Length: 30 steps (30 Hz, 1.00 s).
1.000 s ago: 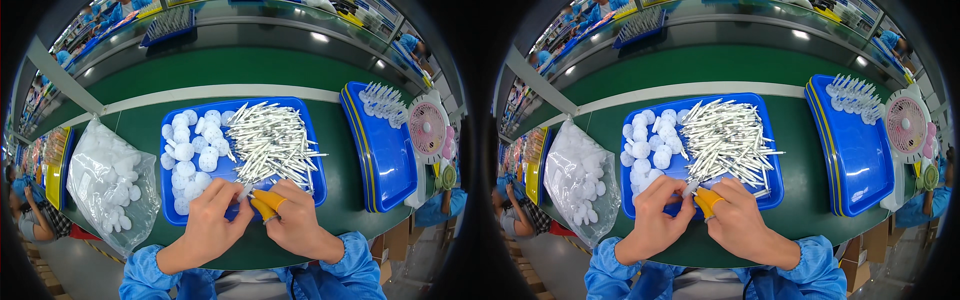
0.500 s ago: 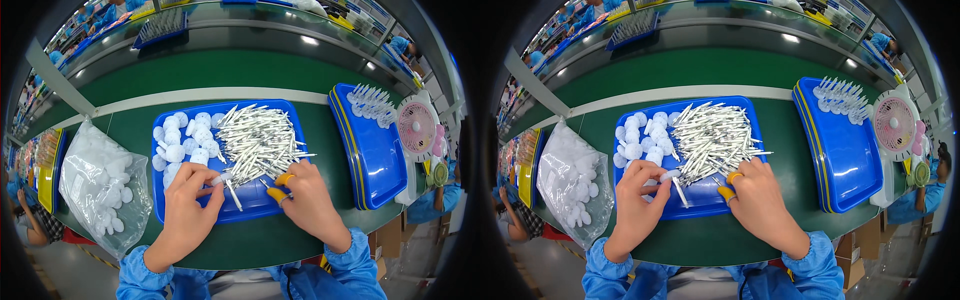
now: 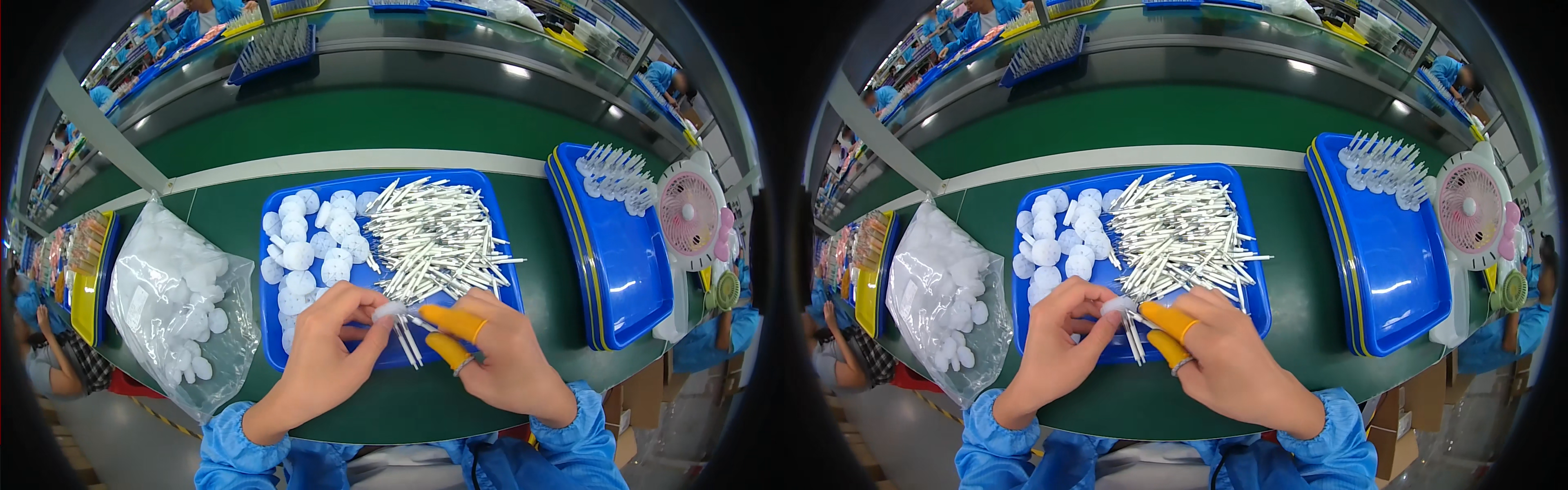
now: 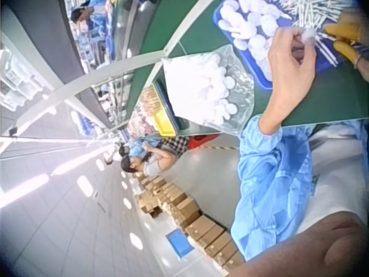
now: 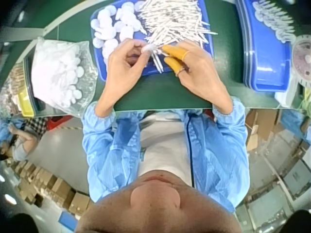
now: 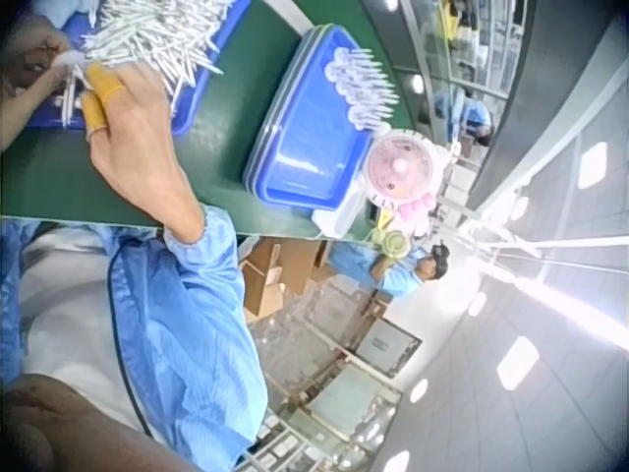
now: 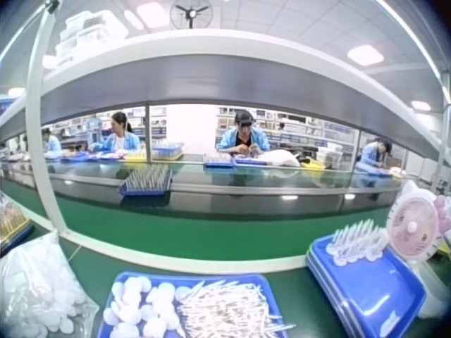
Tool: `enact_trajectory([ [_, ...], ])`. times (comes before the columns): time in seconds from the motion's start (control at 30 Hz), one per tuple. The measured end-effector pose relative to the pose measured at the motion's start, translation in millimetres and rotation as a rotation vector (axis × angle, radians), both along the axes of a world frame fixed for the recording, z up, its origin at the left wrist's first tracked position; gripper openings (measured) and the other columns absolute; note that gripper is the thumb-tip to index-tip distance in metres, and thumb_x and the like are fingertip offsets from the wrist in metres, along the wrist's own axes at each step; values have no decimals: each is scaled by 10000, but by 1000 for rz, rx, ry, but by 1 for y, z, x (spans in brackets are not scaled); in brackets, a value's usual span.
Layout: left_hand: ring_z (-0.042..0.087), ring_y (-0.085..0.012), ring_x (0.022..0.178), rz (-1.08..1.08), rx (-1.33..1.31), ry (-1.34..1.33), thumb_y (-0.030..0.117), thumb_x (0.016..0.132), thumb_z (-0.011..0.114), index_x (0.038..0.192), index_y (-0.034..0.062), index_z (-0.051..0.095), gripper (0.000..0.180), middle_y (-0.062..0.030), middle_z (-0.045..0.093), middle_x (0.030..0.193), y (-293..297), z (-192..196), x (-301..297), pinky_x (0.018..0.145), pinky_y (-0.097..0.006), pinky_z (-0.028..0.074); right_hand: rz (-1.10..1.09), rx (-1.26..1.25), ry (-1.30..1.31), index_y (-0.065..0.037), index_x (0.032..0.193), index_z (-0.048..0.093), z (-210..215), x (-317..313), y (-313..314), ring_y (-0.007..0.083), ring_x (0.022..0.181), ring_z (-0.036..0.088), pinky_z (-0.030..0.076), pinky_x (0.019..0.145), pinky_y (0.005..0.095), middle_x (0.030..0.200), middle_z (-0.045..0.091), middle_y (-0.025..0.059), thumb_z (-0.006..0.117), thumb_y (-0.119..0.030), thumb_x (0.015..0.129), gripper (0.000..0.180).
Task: The person repeatedly picks up white plastic circular bases and thin white rods from a blue tray. They insert the rods into the bases one by one and place the assembled units into a separate blue tray with slots. The process is repetitive and performed by hand.
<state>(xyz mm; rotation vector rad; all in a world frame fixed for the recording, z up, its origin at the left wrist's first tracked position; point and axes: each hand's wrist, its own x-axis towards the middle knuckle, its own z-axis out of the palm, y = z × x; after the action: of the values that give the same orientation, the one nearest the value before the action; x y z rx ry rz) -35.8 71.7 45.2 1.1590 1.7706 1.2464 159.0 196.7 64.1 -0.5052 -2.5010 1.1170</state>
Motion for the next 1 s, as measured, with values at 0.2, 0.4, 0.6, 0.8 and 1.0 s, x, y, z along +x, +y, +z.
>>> enact_trajectory([
  [0.2, 738, -178, 1030, -55, 21, -247, -12, 1035, 652, 1122, -56, 659, 99, -95, 641, 1119, -1, -8, 1, 798, -299, 649, 103, 253, 111, 86, 948, 735, -16, -1, 0, 355, 945, 584, 449, 803, 455, 1085, 617, 168, 776, 42, 602, 352],
  [0.4, 725, -140, 915, 53, 32, -291, 52, 1013, 708, 1110, -44, 695, 136, -95, 667, 1055, -1, -13, -2, 728, -283, 627, 50, 189, 162, 96, 905, 719, -19, 1, 1, 361, 938, 577, 452, 795, 473, 1080, 610, 171, 749, 66, 586, 322],
  [0.6, 719, -170, 907, 51, 95, 44, -20, 954, 716, 1108, -24, 712, 154, -96, 658, 1017, 2, -2, 5, 754, -308, 659, 99, 86, 92, 118, 879, 705, -12, -3, 2, 365, 943, 575, 476, 802, 462, 1042, 594, 176, 738, 78, 596, 288],
  [0.8, 730, -198, 890, 30, 154, 216, -57, 902, 748, 1104, -16, 706, 210, -112, 663, 992, 2, -6, 8, 773, -341, 671, 81, 90, -1, 133, 901, 714, -15, -2, 6, 371, 970, 583, 488, 848, 464, 1052, 598, 186, 735, 70, 615, 294],
  [1.0, 739, -221, 837, 48, 114, 234, -37, 888, 774, 1053, -16, 688, 187, -121, 683, 938, 0, -9, 11, 751, -347, 664, 62, 144, -3, 133, 964, 716, -15, -8, 2, 366, 971, 586, 488, 861, 464, 1027, 604, 187, 733, 69, 628, 342],
])
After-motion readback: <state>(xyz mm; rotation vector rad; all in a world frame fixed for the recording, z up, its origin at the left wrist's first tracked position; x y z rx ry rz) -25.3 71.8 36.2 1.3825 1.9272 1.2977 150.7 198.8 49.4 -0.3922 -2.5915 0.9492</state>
